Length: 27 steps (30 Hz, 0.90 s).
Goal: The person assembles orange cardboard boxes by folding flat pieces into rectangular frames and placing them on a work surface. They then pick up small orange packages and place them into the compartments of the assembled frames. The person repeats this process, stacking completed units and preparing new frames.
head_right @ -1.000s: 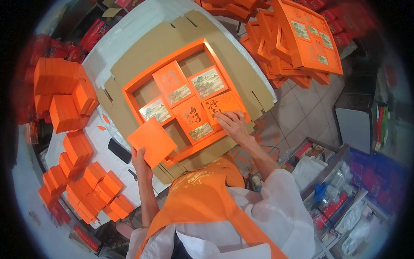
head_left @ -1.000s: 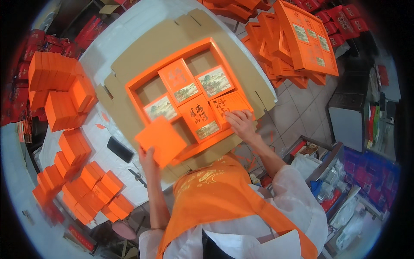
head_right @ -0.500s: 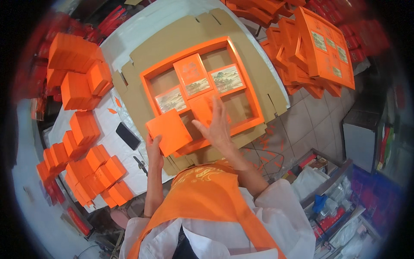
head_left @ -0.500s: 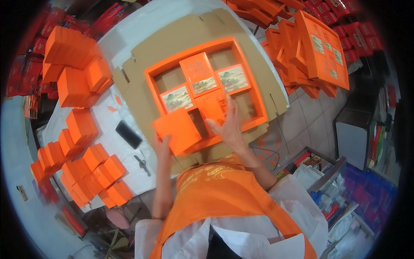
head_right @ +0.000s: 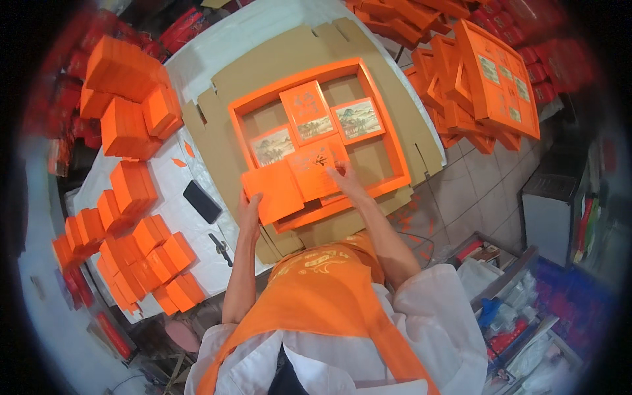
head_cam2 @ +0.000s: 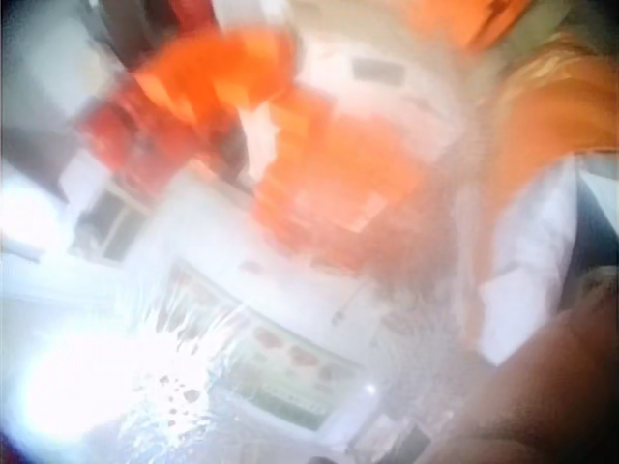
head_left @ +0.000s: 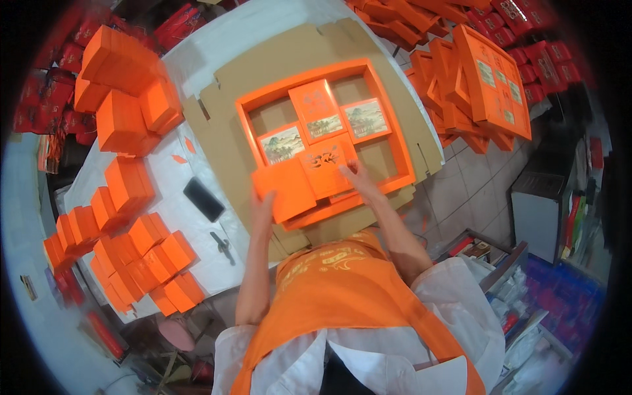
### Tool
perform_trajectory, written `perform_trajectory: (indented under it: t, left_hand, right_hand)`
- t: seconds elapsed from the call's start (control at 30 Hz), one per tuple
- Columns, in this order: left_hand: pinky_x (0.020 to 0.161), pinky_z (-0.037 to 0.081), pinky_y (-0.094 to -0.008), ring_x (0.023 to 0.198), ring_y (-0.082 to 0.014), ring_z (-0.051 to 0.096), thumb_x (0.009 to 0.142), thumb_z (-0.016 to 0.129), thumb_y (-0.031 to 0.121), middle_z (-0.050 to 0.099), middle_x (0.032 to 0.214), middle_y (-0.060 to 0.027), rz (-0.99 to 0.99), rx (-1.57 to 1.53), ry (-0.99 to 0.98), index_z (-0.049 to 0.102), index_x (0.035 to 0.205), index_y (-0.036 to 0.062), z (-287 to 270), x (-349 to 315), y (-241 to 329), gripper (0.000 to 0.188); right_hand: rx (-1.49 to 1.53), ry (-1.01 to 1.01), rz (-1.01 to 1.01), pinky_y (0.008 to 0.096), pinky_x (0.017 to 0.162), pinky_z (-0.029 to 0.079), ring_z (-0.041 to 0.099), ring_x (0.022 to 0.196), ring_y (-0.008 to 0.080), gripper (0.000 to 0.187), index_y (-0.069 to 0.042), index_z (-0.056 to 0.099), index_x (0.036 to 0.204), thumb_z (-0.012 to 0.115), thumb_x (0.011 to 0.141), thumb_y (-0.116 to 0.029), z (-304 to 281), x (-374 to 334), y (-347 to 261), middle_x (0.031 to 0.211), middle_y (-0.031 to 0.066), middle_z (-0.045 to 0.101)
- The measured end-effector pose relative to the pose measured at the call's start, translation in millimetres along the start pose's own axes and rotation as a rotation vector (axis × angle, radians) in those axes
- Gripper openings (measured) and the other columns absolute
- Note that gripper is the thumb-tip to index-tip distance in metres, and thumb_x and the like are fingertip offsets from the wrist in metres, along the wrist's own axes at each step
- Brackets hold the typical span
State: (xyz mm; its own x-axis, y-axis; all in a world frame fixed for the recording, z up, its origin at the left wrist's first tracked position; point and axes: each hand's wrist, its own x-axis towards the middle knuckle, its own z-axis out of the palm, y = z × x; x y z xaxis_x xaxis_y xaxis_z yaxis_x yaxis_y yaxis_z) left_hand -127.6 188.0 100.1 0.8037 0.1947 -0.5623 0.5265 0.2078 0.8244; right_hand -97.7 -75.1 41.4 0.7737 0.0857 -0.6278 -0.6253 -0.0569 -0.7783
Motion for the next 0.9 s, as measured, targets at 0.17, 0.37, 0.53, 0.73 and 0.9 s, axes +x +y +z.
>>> perform_trajectory:
  t: [0.17,0.37,0.53,0.73,0.9]
  left_hand:
    - [0.084,0.045,-0.0298,0.102,-0.0177,0.052,0.082,0.050,0.010,0.050,0.115,-0.0091,0.021,-0.007,-0.011,0.037,0.125,0.0018,-11.6,4.5,-11.5,0.045]
    - [0.085,0.046,-0.0303,0.103,-0.0185,0.052,0.083,0.047,0.008,0.049,0.116,-0.0086,0.058,-0.067,-0.038,0.037,0.124,0.0012,-15.8,-1.4,-7.4,0.042]
    - [0.086,0.045,-0.0305,0.105,-0.0182,0.051,0.082,0.046,0.006,0.048,0.118,-0.0067,0.037,-0.178,-0.040,0.040,0.122,0.0038,-7.5,-17.3,6.0,0.041]
    - [0.086,0.045,-0.0302,0.106,-0.0172,0.050,0.081,0.045,0.005,0.049,0.116,-0.0056,0.049,-0.104,-0.125,0.041,0.122,0.0051,2.3,-18.9,-13.0,0.041]
    - [0.087,0.045,-0.0296,0.105,-0.0171,0.050,0.081,0.045,0.004,0.050,0.115,-0.0058,0.051,-0.099,-0.100,0.042,0.121,0.0042,8.9,-26.8,-18.9,0.040]
  right_hand:
    - [0.054,0.042,-0.045,0.0275,0.083,0.037,0.041,0.092,0.0151,0.057,-0.006,0.035,0.114,0.067,0.077,-0.035,9.3,-5.0,-1.5,0.100,0.0048,0.038]
    - [0.304,0.269,-0.130,0.0293,0.086,0.041,0.047,0.101,0.0162,0.054,-0.003,0.036,0.120,0.064,0.081,-0.028,10.7,-35.5,-15.4,0.113,0.0067,0.045]
    - [0.904,0.433,-0.086,0.0322,0.085,0.046,0.054,0.102,0.0178,0.037,-0.003,0.042,0.119,0.054,0.088,-0.019,-33.7,-61.7,5.1,0.115,0.0065,0.052]
    - [1.125,0.489,-0.119,0.0349,0.086,0.046,0.052,0.103,0.0194,0.031,-0.004,0.041,0.117,0.050,0.090,-0.017,-53.9,-39.1,37.8,0.115,0.0071,0.050]
    - [0.991,0.741,0.096,0.0391,0.091,0.042,0.052,0.100,0.0190,0.029,-0.005,0.043,0.114,0.049,0.090,-0.021,-48.2,-13.5,25.1,0.110,0.0065,0.050]
